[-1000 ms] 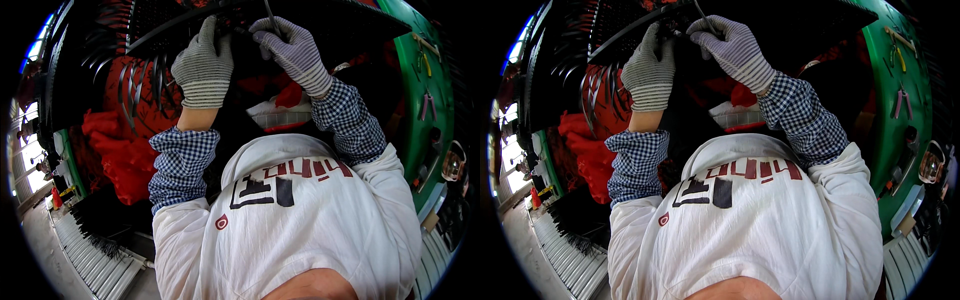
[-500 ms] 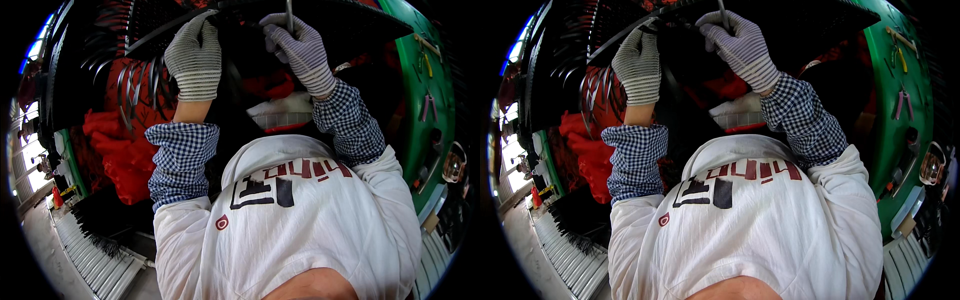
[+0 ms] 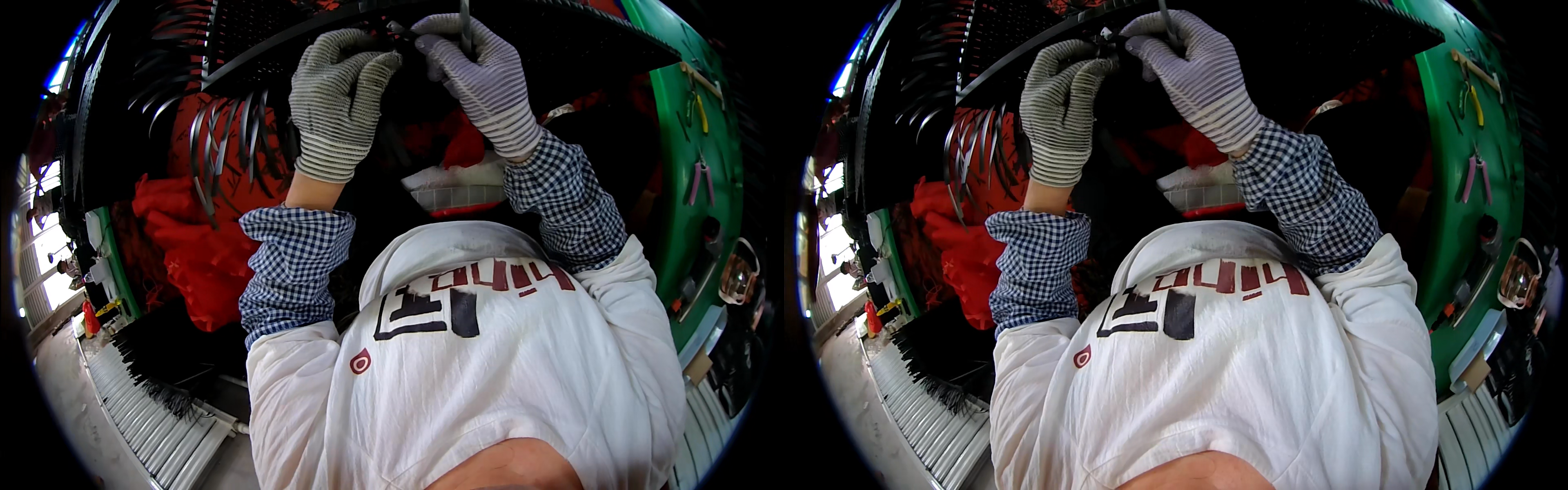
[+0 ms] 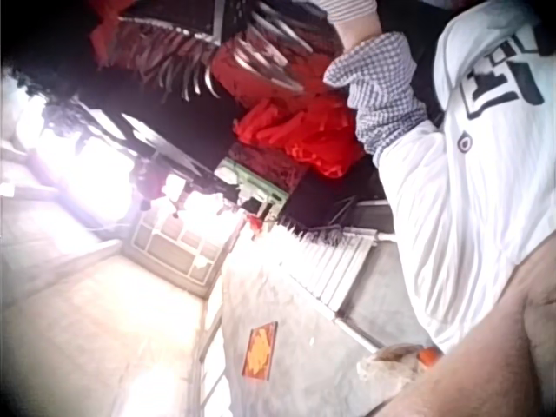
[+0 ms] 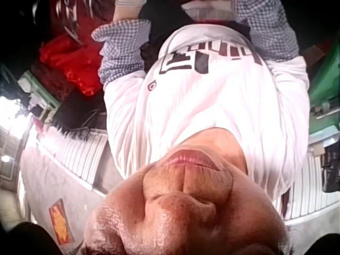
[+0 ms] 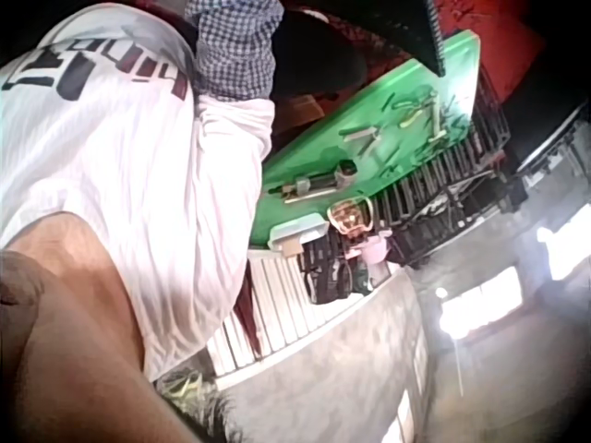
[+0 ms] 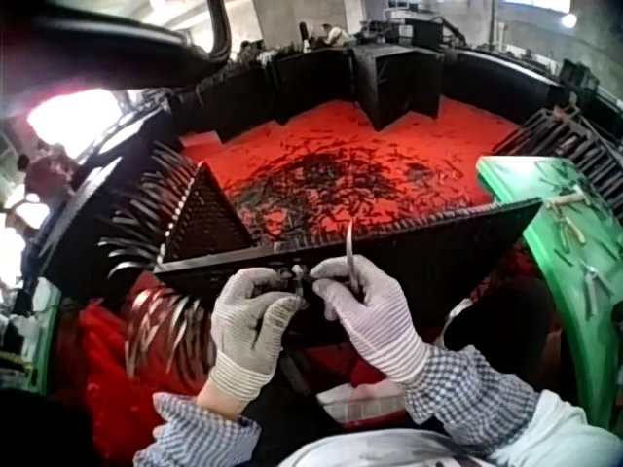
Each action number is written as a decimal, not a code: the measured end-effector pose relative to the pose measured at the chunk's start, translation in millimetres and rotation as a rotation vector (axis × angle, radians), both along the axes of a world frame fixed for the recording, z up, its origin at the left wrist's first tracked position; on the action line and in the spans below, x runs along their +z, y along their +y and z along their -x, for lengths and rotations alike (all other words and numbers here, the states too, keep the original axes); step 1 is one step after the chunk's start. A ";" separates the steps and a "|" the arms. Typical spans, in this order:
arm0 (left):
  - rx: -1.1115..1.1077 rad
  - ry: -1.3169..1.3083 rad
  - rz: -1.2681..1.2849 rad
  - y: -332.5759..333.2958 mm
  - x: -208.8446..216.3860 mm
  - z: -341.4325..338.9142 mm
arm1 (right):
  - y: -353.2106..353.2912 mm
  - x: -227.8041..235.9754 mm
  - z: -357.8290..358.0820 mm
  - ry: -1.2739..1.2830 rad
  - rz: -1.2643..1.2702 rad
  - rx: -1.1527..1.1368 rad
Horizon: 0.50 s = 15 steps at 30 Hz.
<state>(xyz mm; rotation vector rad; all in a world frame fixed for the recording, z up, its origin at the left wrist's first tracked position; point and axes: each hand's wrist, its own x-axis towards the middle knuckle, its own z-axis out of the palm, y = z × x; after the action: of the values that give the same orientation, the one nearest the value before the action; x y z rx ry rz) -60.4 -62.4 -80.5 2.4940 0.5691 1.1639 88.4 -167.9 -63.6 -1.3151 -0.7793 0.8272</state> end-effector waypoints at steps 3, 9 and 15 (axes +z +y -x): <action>0.098 -0.031 -0.012 -8.0 5.7 -7.5 | 6.5 8.9 2.1 -0.141 0.037 -0.024; 0.202 0.022 0.042 -14.2 16.1 -13.5 | 11.3 14.1 5.8 -0.478 -0.089 -0.084; 0.326 -0.059 0.216 -7.0 16.8 -17.7 | 23.9 11.3 10.9 -0.556 -0.087 -0.178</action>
<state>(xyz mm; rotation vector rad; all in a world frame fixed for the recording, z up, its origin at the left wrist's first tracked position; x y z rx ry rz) -42.7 -69.4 -63.7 2.2314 1.0550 1.2086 77.5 -144.0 -52.3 -1.5305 -1.0975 0.2761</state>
